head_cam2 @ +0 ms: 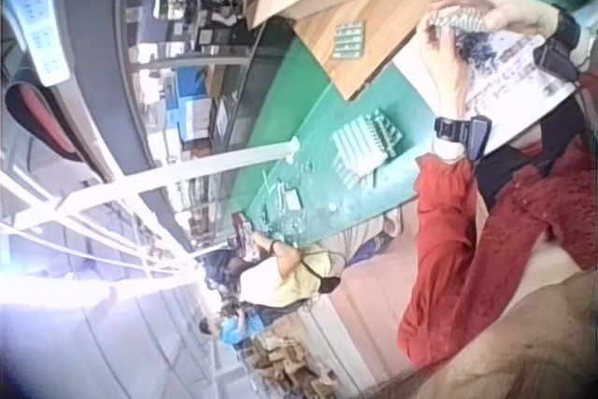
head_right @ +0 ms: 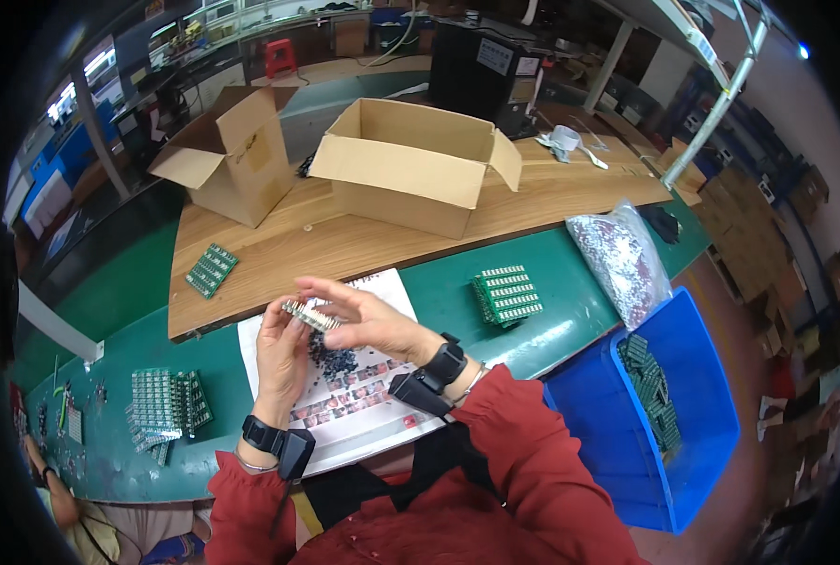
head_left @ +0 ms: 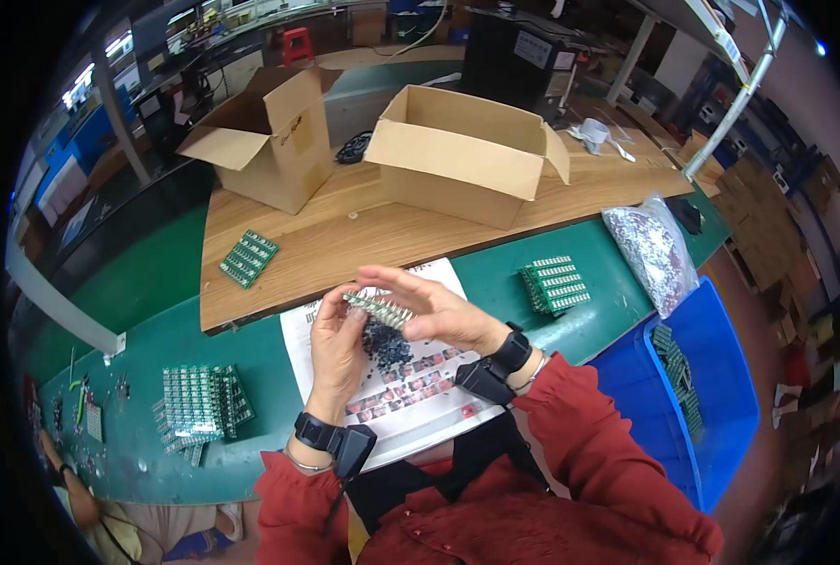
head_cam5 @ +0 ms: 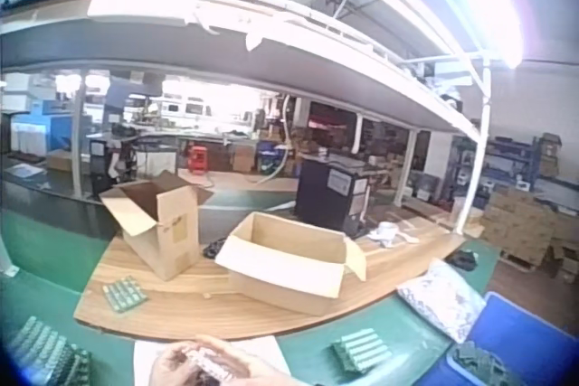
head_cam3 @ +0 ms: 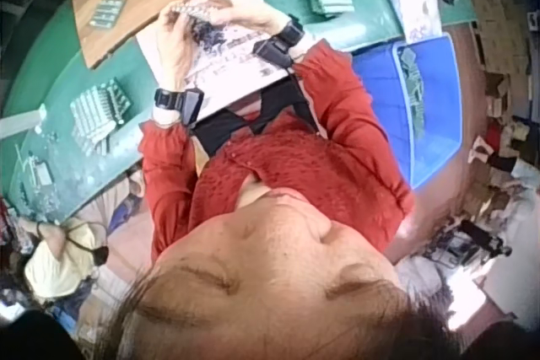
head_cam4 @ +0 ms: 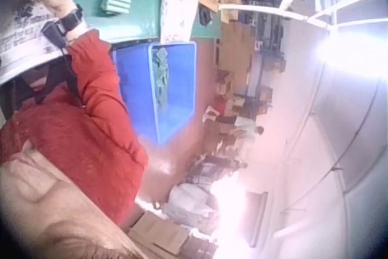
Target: The person picks up green circuit boards from a stack and inserts small black components into the board by hand. They handle the boards one at a time, placing components into specific slots, then set the boards down on the table. The process is repeated for multiple boards throughout the clip.
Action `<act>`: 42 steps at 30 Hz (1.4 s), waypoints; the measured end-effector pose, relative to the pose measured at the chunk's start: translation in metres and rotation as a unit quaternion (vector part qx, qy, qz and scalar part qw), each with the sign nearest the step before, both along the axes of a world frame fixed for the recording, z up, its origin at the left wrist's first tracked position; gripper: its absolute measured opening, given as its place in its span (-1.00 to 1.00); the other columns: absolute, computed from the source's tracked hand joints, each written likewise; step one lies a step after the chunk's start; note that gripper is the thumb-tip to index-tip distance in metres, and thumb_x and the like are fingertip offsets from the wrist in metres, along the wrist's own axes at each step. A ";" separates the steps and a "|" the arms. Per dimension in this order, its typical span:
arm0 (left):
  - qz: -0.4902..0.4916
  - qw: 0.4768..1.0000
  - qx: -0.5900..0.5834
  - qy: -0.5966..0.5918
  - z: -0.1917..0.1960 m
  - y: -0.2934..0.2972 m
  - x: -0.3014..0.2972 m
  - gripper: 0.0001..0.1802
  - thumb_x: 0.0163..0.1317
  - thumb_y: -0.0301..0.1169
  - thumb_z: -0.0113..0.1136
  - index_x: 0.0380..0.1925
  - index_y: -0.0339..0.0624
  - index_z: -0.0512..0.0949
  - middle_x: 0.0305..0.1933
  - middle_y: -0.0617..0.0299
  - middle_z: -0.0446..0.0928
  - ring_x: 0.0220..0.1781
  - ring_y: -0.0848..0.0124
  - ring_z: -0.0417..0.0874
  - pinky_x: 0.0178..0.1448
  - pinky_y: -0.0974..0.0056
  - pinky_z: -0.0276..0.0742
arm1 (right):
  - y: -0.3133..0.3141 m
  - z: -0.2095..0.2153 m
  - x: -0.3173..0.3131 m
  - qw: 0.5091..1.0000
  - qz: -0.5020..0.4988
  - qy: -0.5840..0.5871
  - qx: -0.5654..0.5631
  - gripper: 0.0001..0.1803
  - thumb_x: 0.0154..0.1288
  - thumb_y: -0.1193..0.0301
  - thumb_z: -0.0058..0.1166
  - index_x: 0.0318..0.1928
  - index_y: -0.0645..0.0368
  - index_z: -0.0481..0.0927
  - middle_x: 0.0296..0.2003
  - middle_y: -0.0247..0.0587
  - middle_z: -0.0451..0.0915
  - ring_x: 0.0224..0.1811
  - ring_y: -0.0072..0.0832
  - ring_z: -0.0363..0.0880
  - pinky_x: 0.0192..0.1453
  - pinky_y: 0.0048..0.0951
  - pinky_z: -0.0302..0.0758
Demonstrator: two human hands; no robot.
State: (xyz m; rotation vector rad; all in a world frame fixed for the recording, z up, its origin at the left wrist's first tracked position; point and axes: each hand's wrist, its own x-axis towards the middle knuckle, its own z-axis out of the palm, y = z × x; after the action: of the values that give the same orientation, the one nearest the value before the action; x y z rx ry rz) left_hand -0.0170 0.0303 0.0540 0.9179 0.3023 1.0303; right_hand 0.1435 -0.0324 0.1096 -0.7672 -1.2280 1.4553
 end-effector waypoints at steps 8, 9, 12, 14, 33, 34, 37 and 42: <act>0.047 0.973 0.164 0.157 0.005 -0.003 0.001 -0.43 0.08 -0.51 0.28 0.15 -0.18 0.40 0.19 0.22 0.31 0.26 0.42 0.32 0.30 0.27 0.25 | -0.052 0.043 0.039 0.910 -0.118 -0.352 0.187 0.09 -0.25 0.23 0.50 0.34 0.19 0.20 0.26 -0.07 0.30 0.31 -0.28 0.26 0.37 -0.30 0.20; 0.064 0.963 0.191 0.179 0.006 -0.002 -0.004 -0.43 0.07 -0.52 0.29 0.14 -0.18 0.40 0.19 0.22 0.31 0.26 0.42 0.33 0.30 0.27 0.26 | -0.059 0.053 0.053 0.861 -0.144 -0.434 0.220 0.11 -0.30 0.21 0.51 0.33 0.18 0.22 0.25 -0.03 0.31 0.31 -0.20 0.26 0.38 -0.26 0.18; 0.047 0.965 0.184 0.182 0.006 -0.003 -0.003 -0.46 0.03 -0.56 0.30 0.09 -0.17 0.44 0.17 0.21 0.32 0.24 0.42 0.34 0.27 0.28 0.28 | -0.087 0.070 0.106 0.793 -0.192 -0.558 0.150 0.13 -0.34 0.35 0.50 0.35 0.07 0.20 0.29 -0.10 0.25 0.34 -0.17 0.18 0.42 -0.21 0.15; 0.050 0.965 0.185 0.181 0.005 -0.003 -0.003 -0.49 0.03 -0.57 0.29 0.06 -0.17 0.47 0.15 0.22 0.32 0.22 0.41 0.35 0.24 0.29 0.31 | -0.098 0.072 0.137 0.775 -0.162 -0.602 0.098 0.15 -0.37 0.46 0.47 0.37 0.10 0.16 0.31 -0.11 0.22 0.35 -0.17 0.15 0.43 -0.25 0.11; 0.065 0.972 0.159 0.161 0.002 0.003 -0.003 -0.43 0.04 -0.63 0.27 0.11 -0.21 0.40 0.10 0.25 0.37 0.17 0.47 0.37 0.21 0.29 0.40 | -0.092 0.049 0.156 0.599 -0.058 -0.792 0.105 0.28 -0.51 0.37 0.46 0.39 -0.11 0.08 0.28 0.00 0.18 0.26 0.02 0.22 0.38 -0.09 0.16; 0.069 0.972 0.159 0.160 0.001 0.004 -0.001 -0.44 0.04 -0.63 0.27 0.11 -0.22 0.40 0.10 0.25 0.38 0.17 0.47 0.37 0.21 0.30 0.40 | -0.093 0.049 0.153 0.600 -0.065 -0.789 0.113 0.20 -0.48 0.39 0.42 0.37 -0.10 0.14 0.25 0.00 0.21 0.23 0.02 0.25 0.36 -0.10 0.20; 0.076 0.971 0.165 0.154 0.002 0.005 -0.004 -0.44 0.05 -0.63 0.26 0.11 -0.20 0.40 0.09 0.27 0.38 0.16 0.48 0.37 0.20 0.30 0.42 | -0.089 0.042 0.152 0.625 -0.078 -0.771 0.095 0.14 -0.44 0.41 0.38 0.35 -0.09 0.18 0.22 0.01 0.25 0.18 0.03 0.27 0.32 -0.11 0.23; 0.090 0.956 0.215 0.179 -0.003 0.009 -0.015 -0.44 0.07 -0.57 0.27 0.13 -0.13 0.40 0.09 0.29 0.37 0.15 0.49 0.38 0.18 0.29 0.43 | -0.074 0.031 0.160 0.648 -0.121 -0.740 0.136 0.11 -0.46 0.45 0.30 0.33 -0.03 0.21 0.15 0.02 0.32 0.16 0.00 0.30 0.30 -0.15 0.25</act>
State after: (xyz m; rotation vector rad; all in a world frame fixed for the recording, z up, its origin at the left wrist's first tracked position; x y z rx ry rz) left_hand -0.0321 0.0388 0.0513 1.4997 0.4816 1.1150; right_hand 0.3031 -0.1065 0.1401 -1.9430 -2.2763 0.0720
